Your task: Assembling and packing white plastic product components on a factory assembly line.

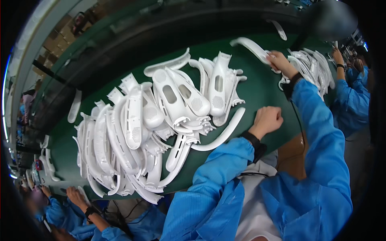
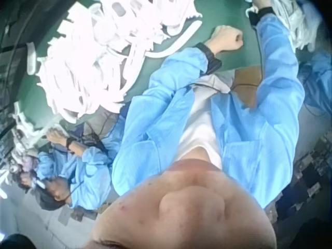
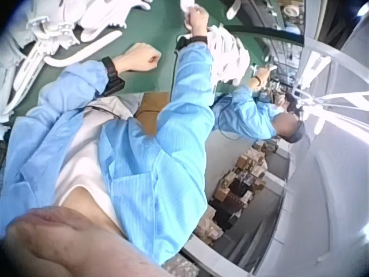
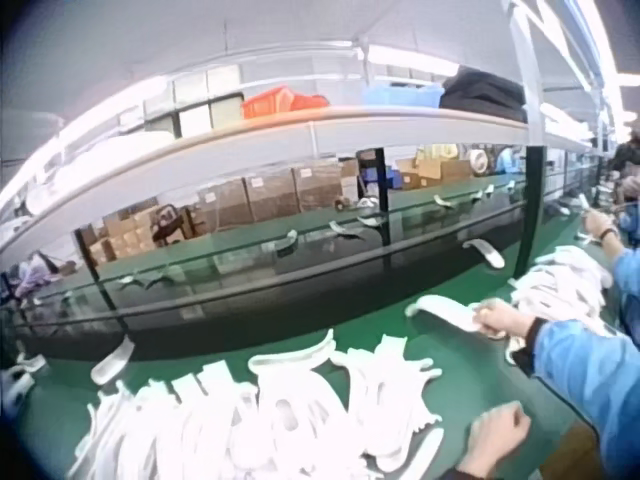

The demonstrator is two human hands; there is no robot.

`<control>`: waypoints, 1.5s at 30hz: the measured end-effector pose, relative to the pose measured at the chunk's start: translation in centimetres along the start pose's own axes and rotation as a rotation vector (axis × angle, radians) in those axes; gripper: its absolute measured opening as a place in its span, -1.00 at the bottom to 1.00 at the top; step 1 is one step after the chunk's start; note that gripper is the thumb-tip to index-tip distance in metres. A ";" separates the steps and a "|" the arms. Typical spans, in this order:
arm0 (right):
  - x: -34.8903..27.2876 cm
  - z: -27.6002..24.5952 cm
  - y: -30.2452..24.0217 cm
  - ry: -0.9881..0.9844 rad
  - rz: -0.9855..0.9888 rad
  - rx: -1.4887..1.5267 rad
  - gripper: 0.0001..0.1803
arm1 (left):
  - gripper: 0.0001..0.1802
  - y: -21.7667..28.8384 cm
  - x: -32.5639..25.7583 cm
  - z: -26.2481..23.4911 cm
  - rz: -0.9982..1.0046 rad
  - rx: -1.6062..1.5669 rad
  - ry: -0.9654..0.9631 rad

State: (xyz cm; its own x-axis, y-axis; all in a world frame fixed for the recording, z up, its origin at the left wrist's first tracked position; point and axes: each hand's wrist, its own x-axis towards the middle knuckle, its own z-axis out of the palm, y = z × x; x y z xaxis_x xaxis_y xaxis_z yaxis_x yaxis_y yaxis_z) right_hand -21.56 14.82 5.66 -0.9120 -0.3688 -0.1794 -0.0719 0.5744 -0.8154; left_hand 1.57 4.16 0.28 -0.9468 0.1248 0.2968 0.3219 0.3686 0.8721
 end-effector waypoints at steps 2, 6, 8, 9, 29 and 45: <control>-0.6 2.8 -3.0 0.156 0.118 0.354 -0.48 | -0.90 0.5 -0.1 0.0 -0.042 0.038 -0.089; 1.9 4.1 -5.4 0.096 0.029 -0.148 -0.48 | -0.88 -0.7 0.4 -0.1 0.066 0.003 -0.081; 3.3 6.0 -8.6 -0.083 -0.074 -0.269 -0.61 | -0.91 -1.7 1.5 -1.0 -0.090 -0.293 -0.058; 3.8 7.3 -10.8 -0.129 -0.243 -0.339 -0.73 | -0.92 -1.9 1.4 -1.3 -0.057 -0.221 -0.088; 7.1 11.8 -22.9 -0.199 -0.697 -0.626 -0.70 | -0.83 -2.1 0.9 -0.8 0.004 -0.246 -0.029; -18.9 6.0 -0.8 -0.063 -0.012 0.633 -0.74 | -0.58 5.8 3.1 -5.1 0.058 0.095 0.387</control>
State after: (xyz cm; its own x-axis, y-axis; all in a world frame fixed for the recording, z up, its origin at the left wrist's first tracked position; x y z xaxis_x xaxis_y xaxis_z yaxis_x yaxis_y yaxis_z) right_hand -1.83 16.97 6.47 -0.8856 -0.4264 -0.1843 0.1881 0.0336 -0.9816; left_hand 0.48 2.02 8.25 -0.8510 -0.2019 0.4849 0.3559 0.4572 0.8150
